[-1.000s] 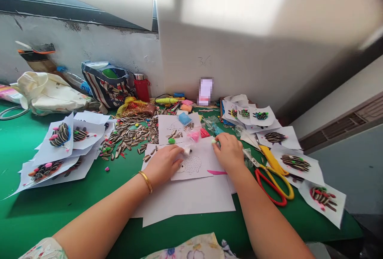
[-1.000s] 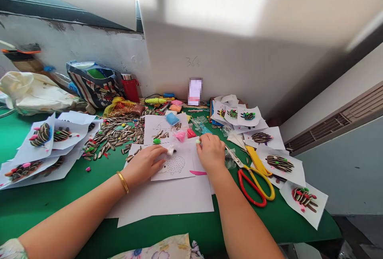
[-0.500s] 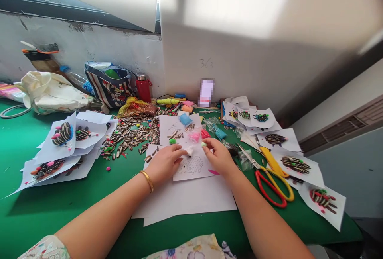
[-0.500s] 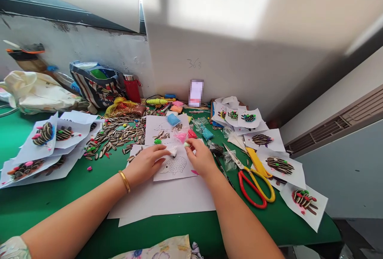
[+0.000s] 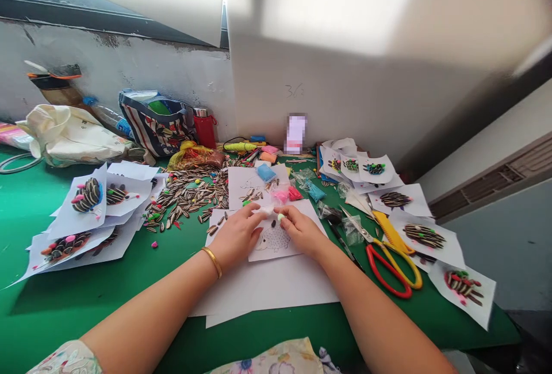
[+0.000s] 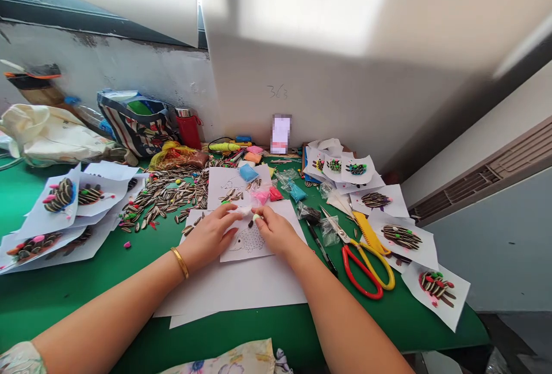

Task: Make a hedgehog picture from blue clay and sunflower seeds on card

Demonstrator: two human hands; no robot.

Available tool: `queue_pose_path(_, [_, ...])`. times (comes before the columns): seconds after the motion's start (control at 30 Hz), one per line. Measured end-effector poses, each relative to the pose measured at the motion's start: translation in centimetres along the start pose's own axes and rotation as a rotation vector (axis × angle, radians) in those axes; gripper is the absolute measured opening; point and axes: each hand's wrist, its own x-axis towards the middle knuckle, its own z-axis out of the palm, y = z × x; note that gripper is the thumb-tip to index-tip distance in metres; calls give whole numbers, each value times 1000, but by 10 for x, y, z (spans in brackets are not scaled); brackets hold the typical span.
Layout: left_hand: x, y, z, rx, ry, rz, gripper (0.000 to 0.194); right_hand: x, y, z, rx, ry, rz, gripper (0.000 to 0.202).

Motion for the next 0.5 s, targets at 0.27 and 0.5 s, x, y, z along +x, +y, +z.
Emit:
queue_pose_path(0.27, [-1,-7,9,105,-40,8,38,3,12,4,73,47,37,26])
queue_pose_path(0.5, [3,-9,4,35,16,-12,29,3,8,6,154,156,-40,21])
